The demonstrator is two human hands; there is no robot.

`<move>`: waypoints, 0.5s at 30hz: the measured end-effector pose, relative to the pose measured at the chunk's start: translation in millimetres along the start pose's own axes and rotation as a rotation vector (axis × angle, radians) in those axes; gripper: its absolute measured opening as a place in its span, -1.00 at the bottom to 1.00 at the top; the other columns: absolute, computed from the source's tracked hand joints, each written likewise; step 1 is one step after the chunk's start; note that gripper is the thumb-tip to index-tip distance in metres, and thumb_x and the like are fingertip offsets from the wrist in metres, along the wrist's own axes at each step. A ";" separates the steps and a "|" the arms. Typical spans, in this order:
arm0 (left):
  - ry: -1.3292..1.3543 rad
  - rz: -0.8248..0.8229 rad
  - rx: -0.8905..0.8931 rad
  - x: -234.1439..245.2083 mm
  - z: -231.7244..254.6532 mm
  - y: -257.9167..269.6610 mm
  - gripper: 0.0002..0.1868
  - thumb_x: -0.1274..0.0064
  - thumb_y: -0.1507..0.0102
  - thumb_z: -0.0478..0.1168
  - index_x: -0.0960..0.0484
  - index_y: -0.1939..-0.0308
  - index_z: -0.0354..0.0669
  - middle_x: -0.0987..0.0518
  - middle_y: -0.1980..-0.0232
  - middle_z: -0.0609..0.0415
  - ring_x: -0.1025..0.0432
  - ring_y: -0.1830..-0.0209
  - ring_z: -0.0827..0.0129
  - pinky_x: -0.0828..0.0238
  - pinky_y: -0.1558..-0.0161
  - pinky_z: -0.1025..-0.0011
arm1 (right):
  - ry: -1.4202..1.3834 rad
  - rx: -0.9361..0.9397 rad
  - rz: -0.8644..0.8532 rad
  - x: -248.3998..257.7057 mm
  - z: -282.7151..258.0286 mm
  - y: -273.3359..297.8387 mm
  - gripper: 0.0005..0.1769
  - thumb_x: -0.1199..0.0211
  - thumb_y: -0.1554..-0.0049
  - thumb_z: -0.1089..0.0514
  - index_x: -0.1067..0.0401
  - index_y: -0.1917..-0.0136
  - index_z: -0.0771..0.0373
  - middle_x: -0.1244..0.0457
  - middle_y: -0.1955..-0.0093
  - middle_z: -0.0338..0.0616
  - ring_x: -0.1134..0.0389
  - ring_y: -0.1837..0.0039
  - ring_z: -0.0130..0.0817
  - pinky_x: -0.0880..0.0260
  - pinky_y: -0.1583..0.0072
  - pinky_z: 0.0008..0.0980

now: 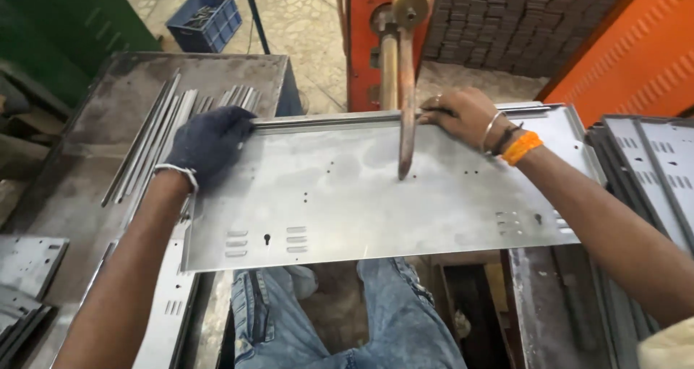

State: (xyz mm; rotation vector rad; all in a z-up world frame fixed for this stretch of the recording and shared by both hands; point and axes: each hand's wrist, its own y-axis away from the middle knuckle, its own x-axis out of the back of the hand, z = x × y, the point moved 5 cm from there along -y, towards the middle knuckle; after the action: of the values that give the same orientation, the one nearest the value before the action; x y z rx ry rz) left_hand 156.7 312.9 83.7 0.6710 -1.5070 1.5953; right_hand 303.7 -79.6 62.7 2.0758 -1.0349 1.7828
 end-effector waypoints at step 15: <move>0.577 -0.206 0.231 -11.6 -15.1 2.4 -0.61 -0.06 -0.35 -0.25 -0.59 -0.27 -0.20 -0.68 -0.10 -0.06 -0.56 0.02 0.34 -0.46 -0.06 0.37 | -0.035 -0.090 0.084 -9.6 -0.9 -2.0 -0.74 -0.34 -0.20 0.01 -0.59 -0.06 0.20 -0.41 0.13 0.09 -0.45 0.10 0.08 -0.39 0.05 -0.04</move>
State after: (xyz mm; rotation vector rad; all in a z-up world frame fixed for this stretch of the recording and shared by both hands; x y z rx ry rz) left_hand 163.1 325.4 70.7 0.4188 -0.8176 1.6321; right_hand 304.0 -74.1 54.6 2.0458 -1.2054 1.7093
